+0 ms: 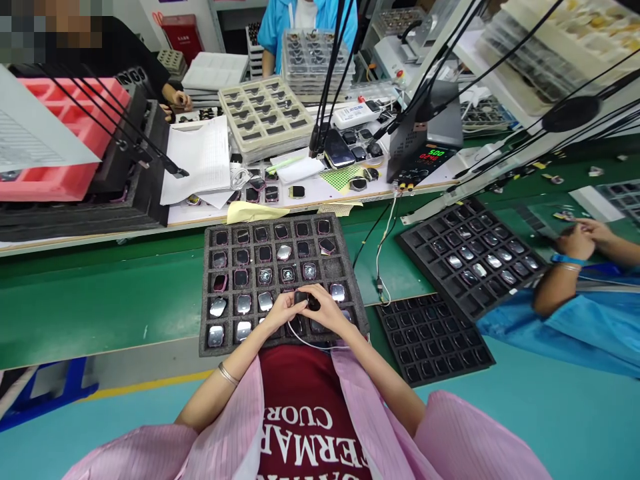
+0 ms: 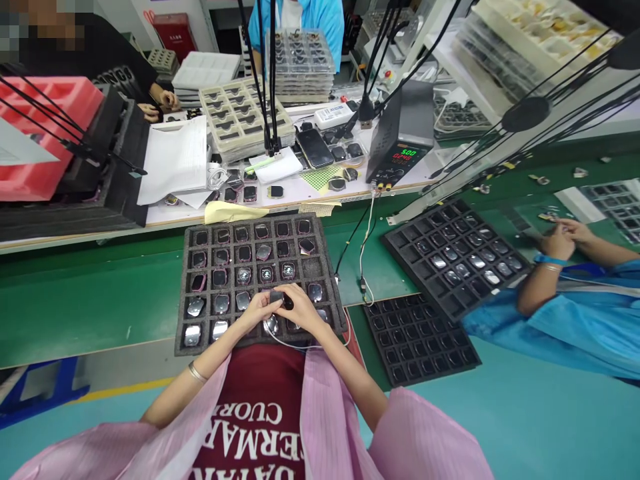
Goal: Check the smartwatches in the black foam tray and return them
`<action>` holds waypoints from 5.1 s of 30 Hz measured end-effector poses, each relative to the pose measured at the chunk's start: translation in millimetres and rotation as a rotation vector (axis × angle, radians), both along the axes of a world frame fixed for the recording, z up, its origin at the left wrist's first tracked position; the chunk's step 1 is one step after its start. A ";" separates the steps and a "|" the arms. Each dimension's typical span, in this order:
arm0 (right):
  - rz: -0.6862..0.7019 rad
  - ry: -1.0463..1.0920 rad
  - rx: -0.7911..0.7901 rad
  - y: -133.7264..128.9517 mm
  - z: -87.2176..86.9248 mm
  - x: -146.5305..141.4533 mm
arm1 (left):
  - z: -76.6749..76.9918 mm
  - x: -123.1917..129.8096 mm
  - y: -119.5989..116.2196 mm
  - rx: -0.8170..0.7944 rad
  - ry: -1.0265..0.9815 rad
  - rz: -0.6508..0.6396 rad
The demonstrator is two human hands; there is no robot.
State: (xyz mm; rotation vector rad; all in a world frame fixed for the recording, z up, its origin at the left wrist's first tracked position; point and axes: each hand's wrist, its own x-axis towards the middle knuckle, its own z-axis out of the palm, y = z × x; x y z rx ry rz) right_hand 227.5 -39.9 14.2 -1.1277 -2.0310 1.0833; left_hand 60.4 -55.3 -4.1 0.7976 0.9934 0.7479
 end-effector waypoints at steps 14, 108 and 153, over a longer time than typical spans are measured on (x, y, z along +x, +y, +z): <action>0.028 0.000 0.054 0.3 -3.5 3.1 | -7.3 3.7 -1.9 0.053 0.049 0.090; -0.008 -0.053 0.030 -14.9 -0.7 19.3 | -7.7 12.2 -2.5 0.039 0.021 -0.026; -0.059 -0.080 0.087 -16.3 5.8 23.0 | -2.8 10.7 -6.1 0.178 0.123 -0.103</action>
